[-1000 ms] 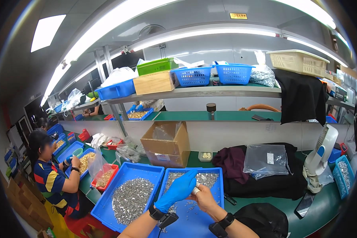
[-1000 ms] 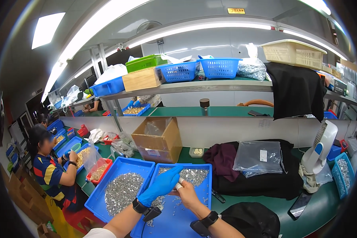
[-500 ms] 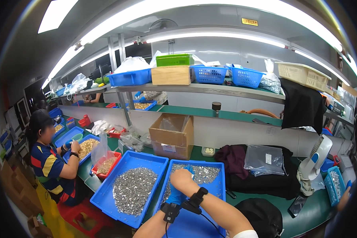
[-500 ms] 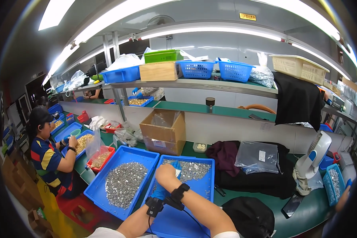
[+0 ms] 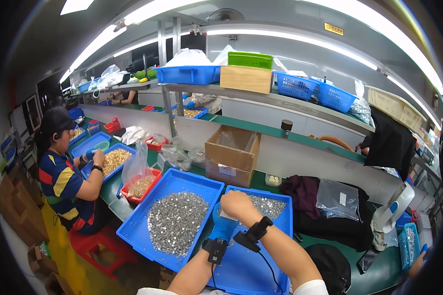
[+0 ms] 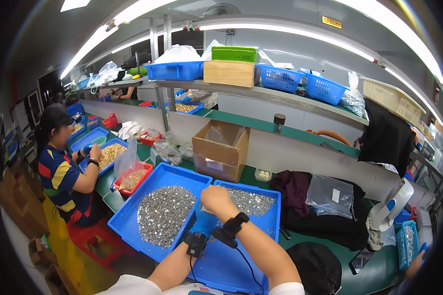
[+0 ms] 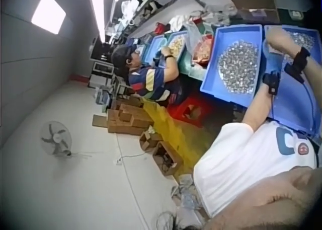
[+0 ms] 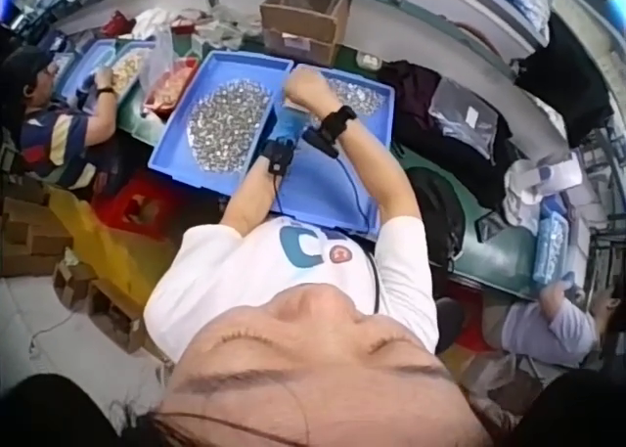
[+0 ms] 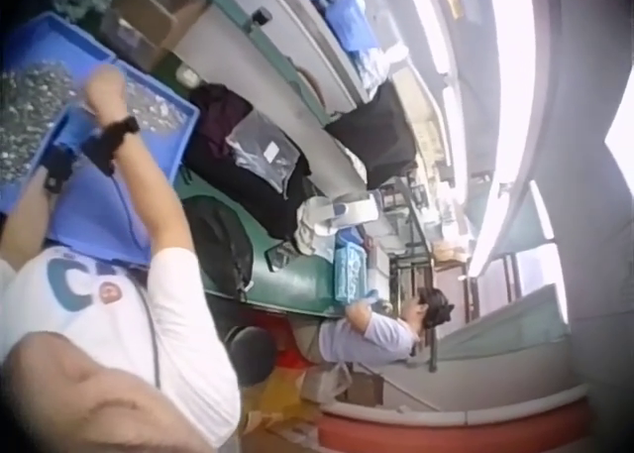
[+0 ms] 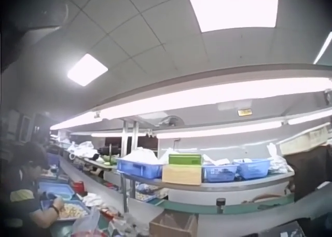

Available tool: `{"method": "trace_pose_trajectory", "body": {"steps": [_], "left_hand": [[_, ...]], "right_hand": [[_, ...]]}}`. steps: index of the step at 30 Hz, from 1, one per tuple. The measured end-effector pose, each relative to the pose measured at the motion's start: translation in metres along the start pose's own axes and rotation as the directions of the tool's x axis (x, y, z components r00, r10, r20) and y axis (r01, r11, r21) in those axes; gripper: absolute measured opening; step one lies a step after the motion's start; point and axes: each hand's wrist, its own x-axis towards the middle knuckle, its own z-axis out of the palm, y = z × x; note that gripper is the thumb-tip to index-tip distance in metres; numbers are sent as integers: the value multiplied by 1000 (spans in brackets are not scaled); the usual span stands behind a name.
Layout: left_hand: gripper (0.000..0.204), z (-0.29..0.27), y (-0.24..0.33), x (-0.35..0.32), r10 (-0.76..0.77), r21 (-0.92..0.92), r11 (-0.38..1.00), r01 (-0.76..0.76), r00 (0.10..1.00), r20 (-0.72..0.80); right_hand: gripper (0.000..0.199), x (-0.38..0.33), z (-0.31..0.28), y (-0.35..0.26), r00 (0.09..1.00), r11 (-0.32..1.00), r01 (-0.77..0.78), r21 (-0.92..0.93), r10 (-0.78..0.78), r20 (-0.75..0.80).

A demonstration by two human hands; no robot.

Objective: The person sorts small metal rings by hand, picking them from a blue tray and placing them into a small white rectangular container. The person then shakes the container, pours the rings back into the tray, and wipes the tray with a cloth.

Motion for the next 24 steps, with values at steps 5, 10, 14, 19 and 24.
{"method": "trace_pose_trajectory", "body": {"steps": [5,10,14,19,24], "left_hand": [[52,31,-5,6,-63,-66,998,21,678,-732],[55,47,3,4,-38,-38,999,18,778,-627],[52,56,-2,9,-42,41,996,76,839,-542],[53,57,-9,6,-52,-55,998,34,926,-375],[54,60,-11,4,-101,-65,994,82,914,-393]], "right_hand": [[19,-6,-31,19,988,994,-105,42,100,116],[49,-35,-38,42,994,987,4,163,-21,104],[78,-65,1,55,981,968,170,184,-150,-121],[90,-75,1,52,981,950,160,268,-122,-153],[88,-77,-2,57,993,922,114,370,-93,-73]]}}
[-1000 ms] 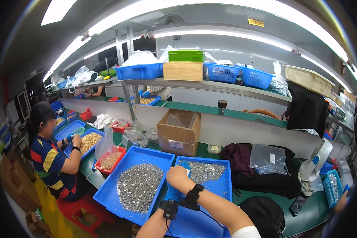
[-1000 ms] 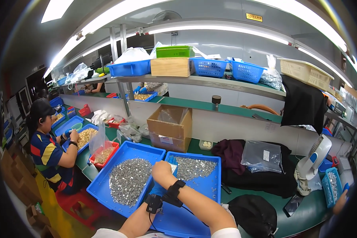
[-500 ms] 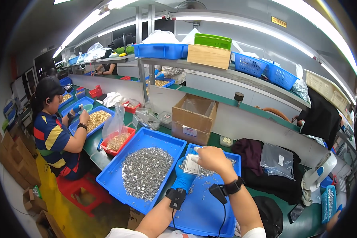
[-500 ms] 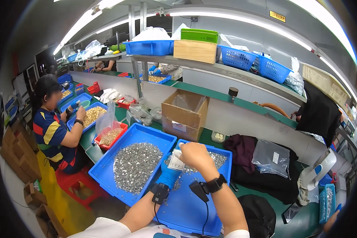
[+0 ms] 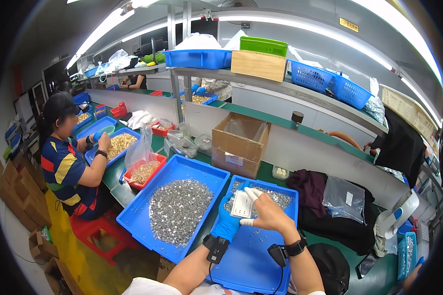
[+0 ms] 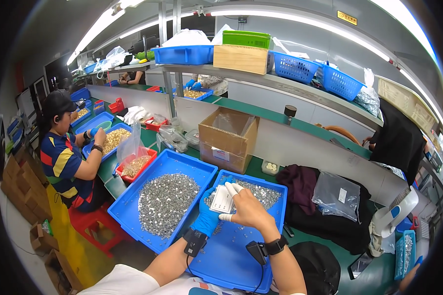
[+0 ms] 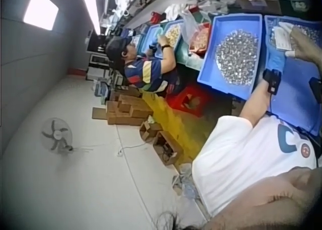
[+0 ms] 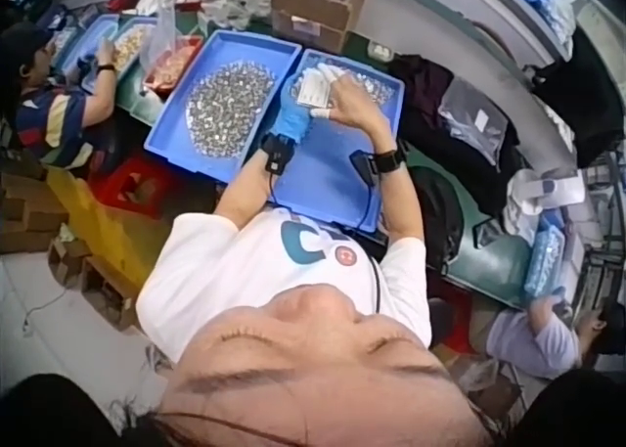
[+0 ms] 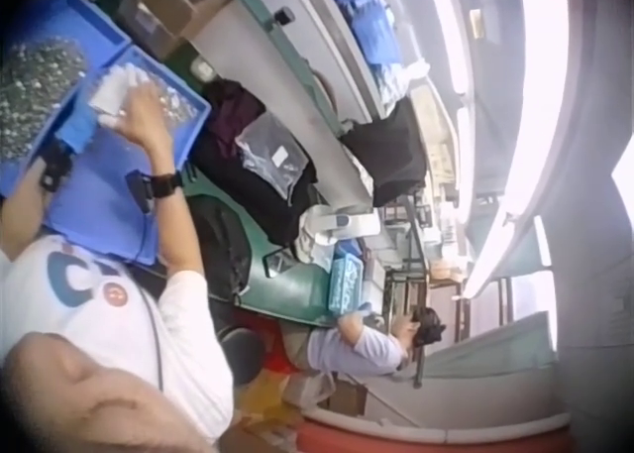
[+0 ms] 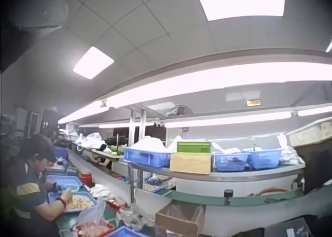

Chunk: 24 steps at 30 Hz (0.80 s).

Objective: The person sorts small metal rings by hand, picking them from a blue tray and placing them into a small white rectangular container. The person then shakes the container, pours the rings back into the tray, and wipes the tray with a cloth.

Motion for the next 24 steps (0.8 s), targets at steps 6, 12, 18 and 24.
{"method": "trace_pose_trajectory", "body": {"steps": [6,12,18,24], "left_hand": [[53,-6,-1,-1,6,28,1000,-5,999,-38],[51,15,-5,-6,-71,-157,986,49,989,-133],[50,44,-7,-12,-134,-282,955,97,985,-113],[52,56,-8,-14,-203,-247,956,159,965,-163]], "right_hand": [[62,-4,-2,18,999,965,28,259,-32,10],[45,-14,6,55,988,797,-144,587,147,43],[51,-28,-12,57,867,447,22,894,436,-240],[52,-43,-29,69,756,332,136,933,574,-315]]}}
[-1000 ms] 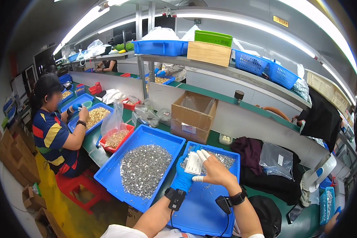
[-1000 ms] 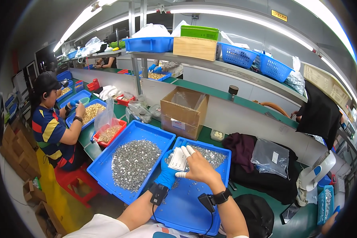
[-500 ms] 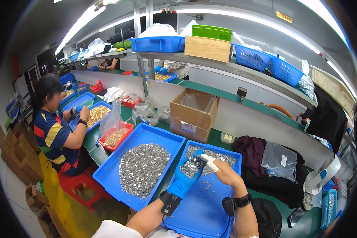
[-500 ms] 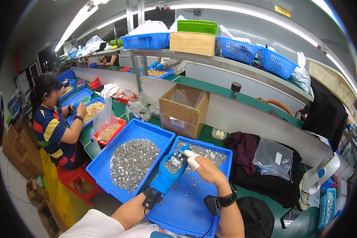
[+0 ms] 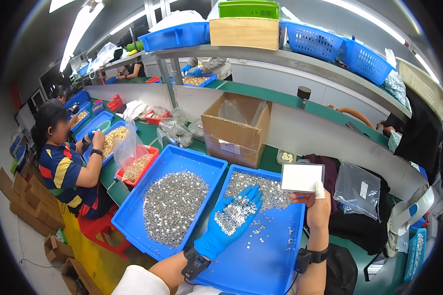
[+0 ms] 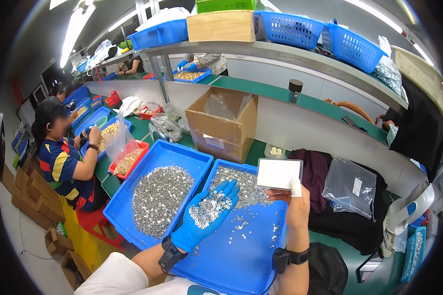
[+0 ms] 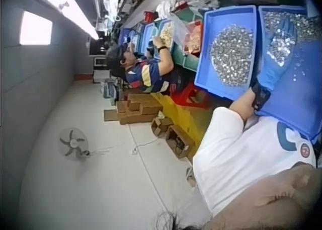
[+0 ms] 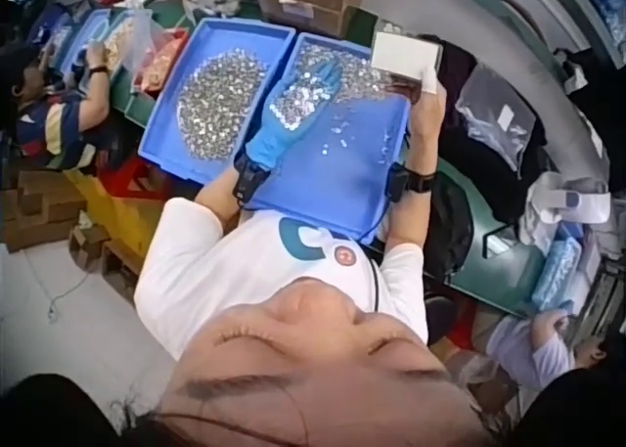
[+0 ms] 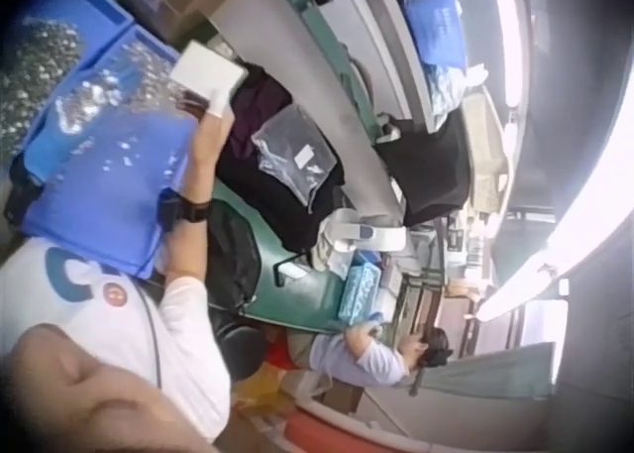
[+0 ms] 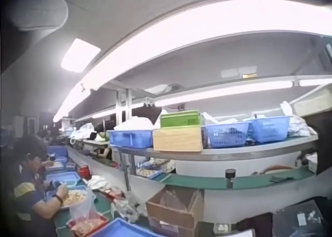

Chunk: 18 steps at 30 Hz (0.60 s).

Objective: The person sorts small metal rings by hand, picking them from a blue tray and placing them into a small white rectangular container. The person then shakes the container, pours the rings back into the tray, and wipes the tray with a cloth.

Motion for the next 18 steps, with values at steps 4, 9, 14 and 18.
{"method": "trace_pose_trajectory", "body": {"steps": [4,9,14,18], "left_hand": [[54,4,-2,-2,-49,2,999,49,999,-24],[56,4,-4,-4,-63,-3,998,63,996,-56],[58,3,-5,-4,-82,-41,996,78,992,-93],[60,6,-10,-4,-110,-69,992,101,985,-133]], "right_hand": [[49,2,-9,-11,997,998,49,47,-46,-64],[47,1,-15,-20,985,990,110,87,-97,-140],[45,3,-18,-19,983,986,143,81,-133,-126],[44,2,-17,-18,981,987,144,69,-133,-145]]}}
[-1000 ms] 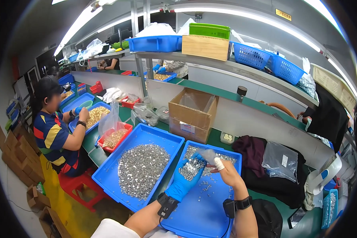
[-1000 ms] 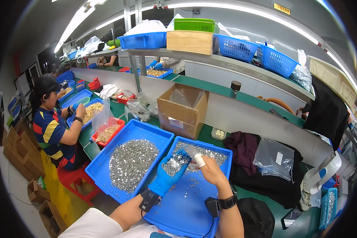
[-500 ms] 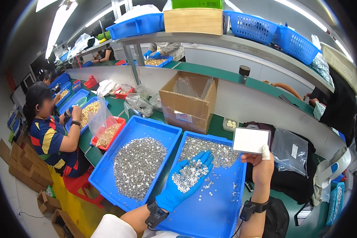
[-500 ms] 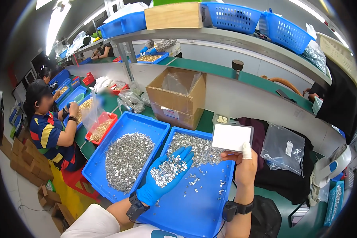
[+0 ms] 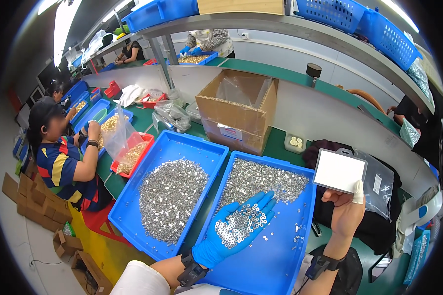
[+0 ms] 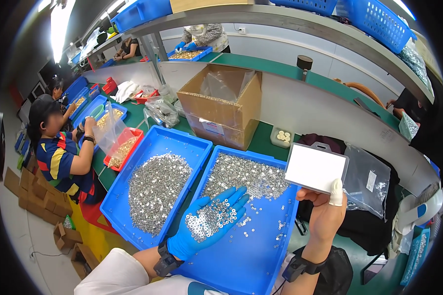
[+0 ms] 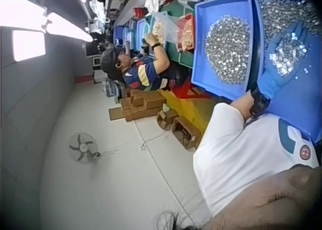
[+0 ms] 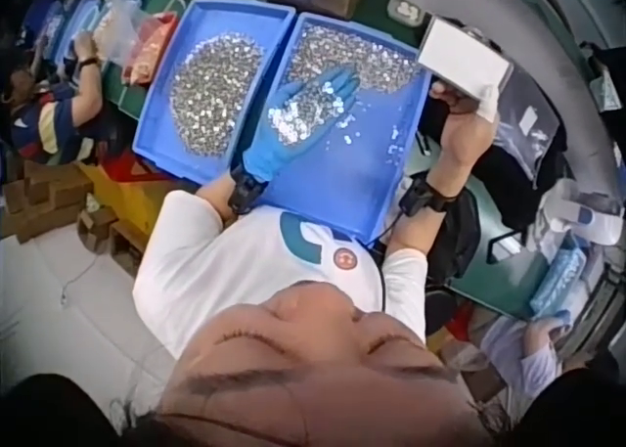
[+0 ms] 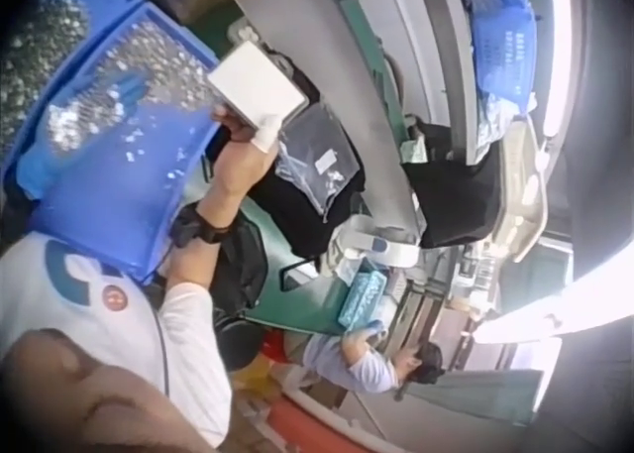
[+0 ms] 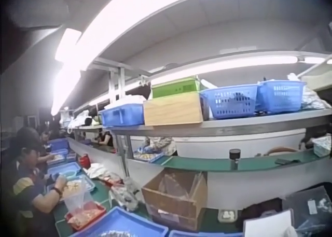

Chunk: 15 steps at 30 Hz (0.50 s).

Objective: The person sorts small metal rings by hand, picking them from a blue tray and placing them into a small white rectangular container. The person then shakes the container, pours the rings back into the tray, and wipes the tray with a cloth.

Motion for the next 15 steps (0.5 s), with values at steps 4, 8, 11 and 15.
{"method": "trace_pose_trajectory", "body": {"steps": [4,8,11,15], "left_hand": [[60,0,-2,1,-2,30,1000,3,1000,-15],[61,0,-3,1,-12,22,1000,12,1000,-4],[62,0,-4,1,-30,16,999,30,999,32],[62,1,-4,0,-29,23,999,28,999,34]], "right_hand": [[44,1,-4,1,1000,1000,-3,-7,3,-1],[44,2,-2,-1,1000,1000,-4,-24,4,6],[44,1,-1,-2,1000,999,3,-36,-3,-4],[44,-1,0,-3,999,999,12,-44,-13,-39]]}}
